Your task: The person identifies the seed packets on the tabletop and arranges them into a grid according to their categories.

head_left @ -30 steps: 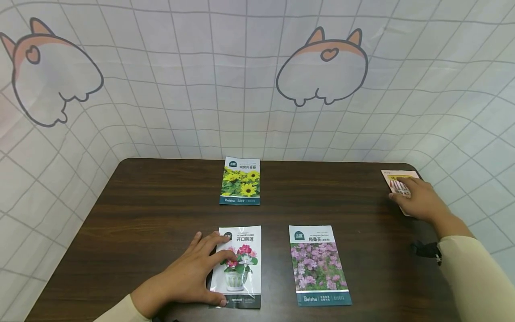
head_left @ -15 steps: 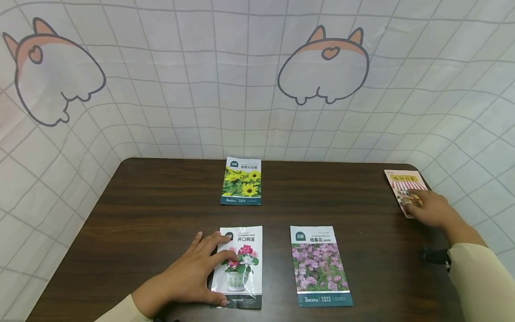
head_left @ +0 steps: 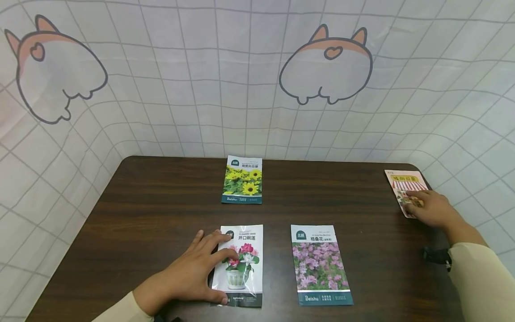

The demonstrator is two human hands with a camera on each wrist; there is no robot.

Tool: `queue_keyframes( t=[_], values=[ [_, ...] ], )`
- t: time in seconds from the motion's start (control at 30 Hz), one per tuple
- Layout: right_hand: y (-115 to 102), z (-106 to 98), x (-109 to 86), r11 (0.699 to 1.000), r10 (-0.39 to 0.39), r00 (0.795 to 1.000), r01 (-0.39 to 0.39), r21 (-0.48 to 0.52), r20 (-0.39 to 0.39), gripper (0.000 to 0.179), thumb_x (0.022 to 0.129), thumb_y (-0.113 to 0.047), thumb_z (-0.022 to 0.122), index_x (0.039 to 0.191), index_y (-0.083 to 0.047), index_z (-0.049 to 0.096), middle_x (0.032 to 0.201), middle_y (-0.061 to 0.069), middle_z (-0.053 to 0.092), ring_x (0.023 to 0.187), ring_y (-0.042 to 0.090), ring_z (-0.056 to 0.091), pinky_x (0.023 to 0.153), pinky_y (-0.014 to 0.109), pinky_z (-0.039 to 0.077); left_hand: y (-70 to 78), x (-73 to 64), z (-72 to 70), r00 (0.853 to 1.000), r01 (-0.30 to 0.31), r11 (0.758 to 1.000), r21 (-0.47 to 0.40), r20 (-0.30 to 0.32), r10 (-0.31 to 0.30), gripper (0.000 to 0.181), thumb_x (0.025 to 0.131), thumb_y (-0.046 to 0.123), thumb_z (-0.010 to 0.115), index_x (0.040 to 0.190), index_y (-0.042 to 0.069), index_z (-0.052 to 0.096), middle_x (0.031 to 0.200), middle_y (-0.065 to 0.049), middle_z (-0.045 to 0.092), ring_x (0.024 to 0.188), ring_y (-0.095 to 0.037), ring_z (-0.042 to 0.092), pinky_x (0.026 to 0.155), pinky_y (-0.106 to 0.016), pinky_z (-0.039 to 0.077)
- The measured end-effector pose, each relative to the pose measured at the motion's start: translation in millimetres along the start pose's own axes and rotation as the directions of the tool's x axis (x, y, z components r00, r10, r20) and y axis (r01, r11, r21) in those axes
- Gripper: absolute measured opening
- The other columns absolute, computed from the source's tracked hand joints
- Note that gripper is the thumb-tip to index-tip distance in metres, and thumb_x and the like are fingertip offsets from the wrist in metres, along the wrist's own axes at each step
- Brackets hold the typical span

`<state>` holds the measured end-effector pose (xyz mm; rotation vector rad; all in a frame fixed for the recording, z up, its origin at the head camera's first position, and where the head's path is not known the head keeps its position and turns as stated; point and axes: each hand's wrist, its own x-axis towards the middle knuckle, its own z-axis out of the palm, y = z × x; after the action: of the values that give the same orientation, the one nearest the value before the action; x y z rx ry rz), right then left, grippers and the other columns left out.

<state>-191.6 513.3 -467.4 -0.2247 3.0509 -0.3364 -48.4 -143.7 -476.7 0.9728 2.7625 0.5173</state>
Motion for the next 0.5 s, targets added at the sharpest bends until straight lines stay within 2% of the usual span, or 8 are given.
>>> queue_keyframes(
  t=[0.27, 0.5],
  values=[
    [0.8, 0.6, 0.8, 0.999, -0.034, 0.999, 0.034, -0.015, 0.002, 0.055, 0.103, -0.032, 0.051, 0.138, 0.011, 0.051, 0.131, 0.049, 0.043, 0.118, 0.065, 0.042, 0.094, 0.074, 0.033, 0.7, 0.7, -1.5, 1.0, -0.011, 1.0, 0.006, -0.011, 0.011, 0.087, 0.068, 0.085, 0.069, 0.141, 0.04, 0.053, 0.159, -0.003, 0.033, 0.152, -0.033, 0.019, 0.119, -0.066, 0.007],
    [-1.6, -1.5, 1.0, 0.997, -0.067, 0.998, 0.067, -0.045, 0.006, 0.053, 0.098, -0.026, 0.056, 0.135, 0.011, 0.053, 0.131, 0.048, 0.047, 0.117, 0.065, 0.046, 0.093, 0.073, 0.038, 0.6, 0.4, -1.5, 1.0, -0.01, 1.0, -0.002, -0.011, 0.01, 0.087, 0.068, 0.085, 0.071, 0.141, 0.041, 0.053, 0.159, -0.002, 0.032, 0.152, -0.034, 0.019, 0.119, -0.066, 0.006]
  ],
)
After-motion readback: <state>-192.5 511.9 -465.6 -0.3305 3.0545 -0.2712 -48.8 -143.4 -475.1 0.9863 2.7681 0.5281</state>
